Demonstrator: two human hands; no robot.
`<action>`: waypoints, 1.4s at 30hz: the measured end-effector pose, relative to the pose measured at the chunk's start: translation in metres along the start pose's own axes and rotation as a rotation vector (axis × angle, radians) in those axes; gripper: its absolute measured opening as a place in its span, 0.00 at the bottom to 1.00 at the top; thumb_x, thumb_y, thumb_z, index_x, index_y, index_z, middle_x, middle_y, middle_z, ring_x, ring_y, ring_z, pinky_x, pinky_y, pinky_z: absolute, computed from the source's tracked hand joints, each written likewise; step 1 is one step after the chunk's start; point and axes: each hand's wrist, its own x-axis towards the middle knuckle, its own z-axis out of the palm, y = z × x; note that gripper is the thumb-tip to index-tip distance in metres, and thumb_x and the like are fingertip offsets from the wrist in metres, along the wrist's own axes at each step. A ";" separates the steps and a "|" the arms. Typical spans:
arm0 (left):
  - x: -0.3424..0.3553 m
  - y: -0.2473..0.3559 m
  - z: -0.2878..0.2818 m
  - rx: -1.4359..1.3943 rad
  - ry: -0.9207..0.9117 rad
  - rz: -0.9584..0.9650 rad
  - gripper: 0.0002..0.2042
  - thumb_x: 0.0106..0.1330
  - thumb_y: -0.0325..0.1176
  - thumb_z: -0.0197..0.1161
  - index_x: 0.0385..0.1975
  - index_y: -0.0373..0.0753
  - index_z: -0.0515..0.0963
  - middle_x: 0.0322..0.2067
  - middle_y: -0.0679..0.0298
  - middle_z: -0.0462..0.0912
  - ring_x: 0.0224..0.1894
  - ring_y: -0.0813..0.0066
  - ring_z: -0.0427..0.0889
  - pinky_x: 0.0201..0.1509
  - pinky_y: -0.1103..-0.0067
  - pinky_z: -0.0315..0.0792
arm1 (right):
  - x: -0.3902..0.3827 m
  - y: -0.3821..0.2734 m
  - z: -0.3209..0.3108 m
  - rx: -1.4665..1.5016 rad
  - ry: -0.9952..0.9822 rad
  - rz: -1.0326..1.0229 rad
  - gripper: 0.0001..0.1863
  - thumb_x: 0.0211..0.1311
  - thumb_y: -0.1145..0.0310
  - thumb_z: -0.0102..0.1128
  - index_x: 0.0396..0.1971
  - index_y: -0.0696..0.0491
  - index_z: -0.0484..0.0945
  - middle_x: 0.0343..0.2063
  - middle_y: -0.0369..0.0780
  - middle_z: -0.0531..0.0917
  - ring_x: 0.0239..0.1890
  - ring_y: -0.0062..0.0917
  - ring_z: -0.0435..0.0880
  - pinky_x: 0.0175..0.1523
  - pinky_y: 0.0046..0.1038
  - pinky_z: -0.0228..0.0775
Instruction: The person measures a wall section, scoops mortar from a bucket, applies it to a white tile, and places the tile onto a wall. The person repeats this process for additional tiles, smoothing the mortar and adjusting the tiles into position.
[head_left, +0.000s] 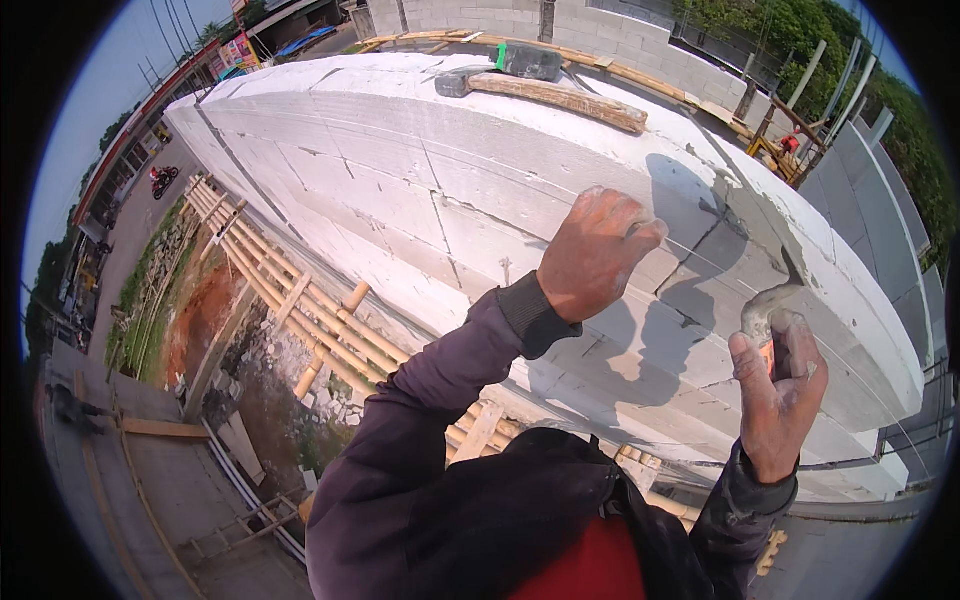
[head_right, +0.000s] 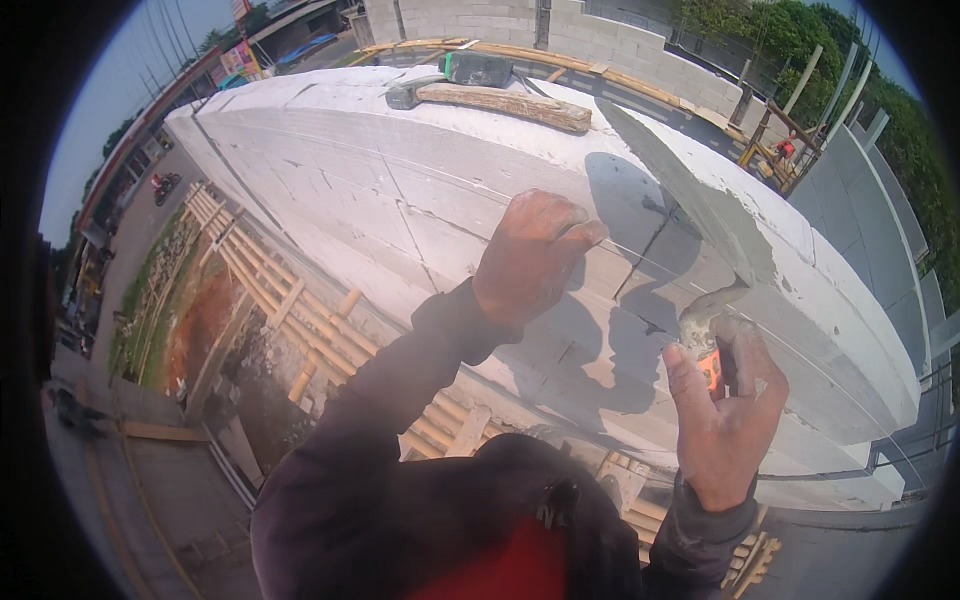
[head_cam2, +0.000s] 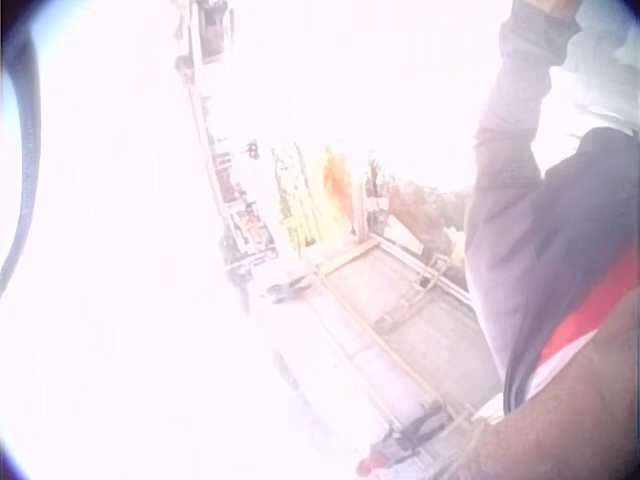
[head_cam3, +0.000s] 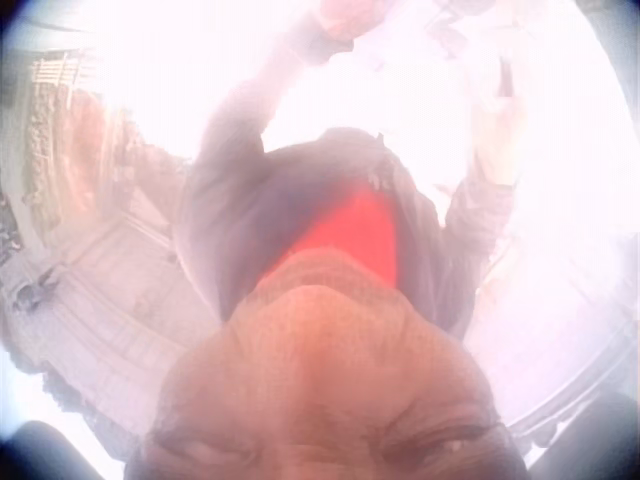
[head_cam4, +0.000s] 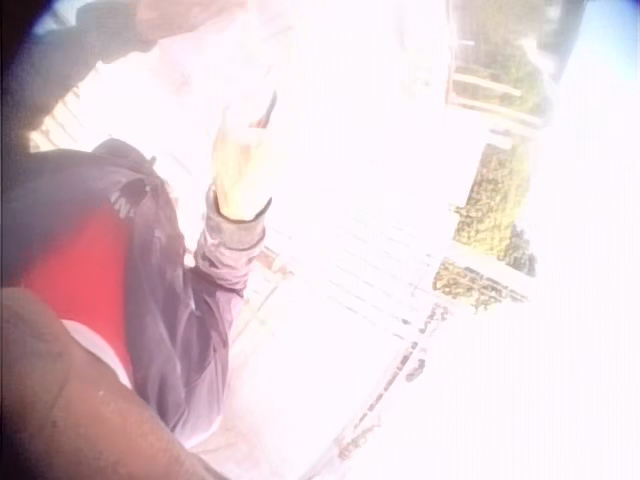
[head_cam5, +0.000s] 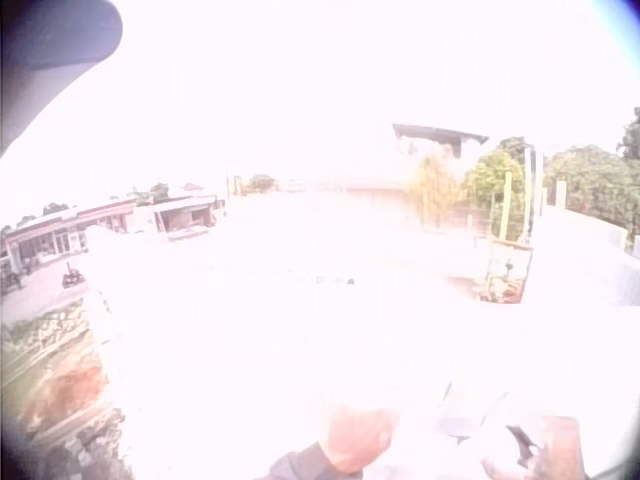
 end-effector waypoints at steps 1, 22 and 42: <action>0.003 0.004 -0.004 0.013 0.110 0.005 0.16 0.57 0.24 0.60 0.47 0.43 0.79 0.48 0.54 0.75 0.55 0.51 0.72 0.62 0.56 0.65 | -0.007 0.011 -0.002 0.140 0.095 0.043 0.15 0.59 0.71 0.64 0.42 0.64 0.75 0.24 0.39 0.77 0.19 0.20 0.70 0.28 0.21 0.63; -0.513 0.029 0.159 -0.301 -1.045 -1.123 0.14 0.54 0.41 0.68 0.35 0.40 0.81 0.35 0.50 0.84 0.44 0.52 0.83 0.49 0.62 0.78 | -0.048 0.070 0.037 0.256 -0.395 0.147 0.13 0.48 0.72 0.69 0.30 0.60 0.74 0.21 0.35 0.75 0.21 0.16 0.68 0.29 0.19 0.61; -0.598 0.010 0.205 -0.180 -1.861 -0.318 0.05 0.53 0.37 0.65 0.25 0.45 0.82 0.30 0.56 0.85 0.37 0.55 0.85 0.40 0.62 0.79 | -0.512 0.406 -0.135 -0.756 0.186 1.825 0.32 0.44 0.47 0.73 0.48 0.53 0.82 0.46 0.45 0.85 0.52 0.35 0.84 0.56 0.32 0.76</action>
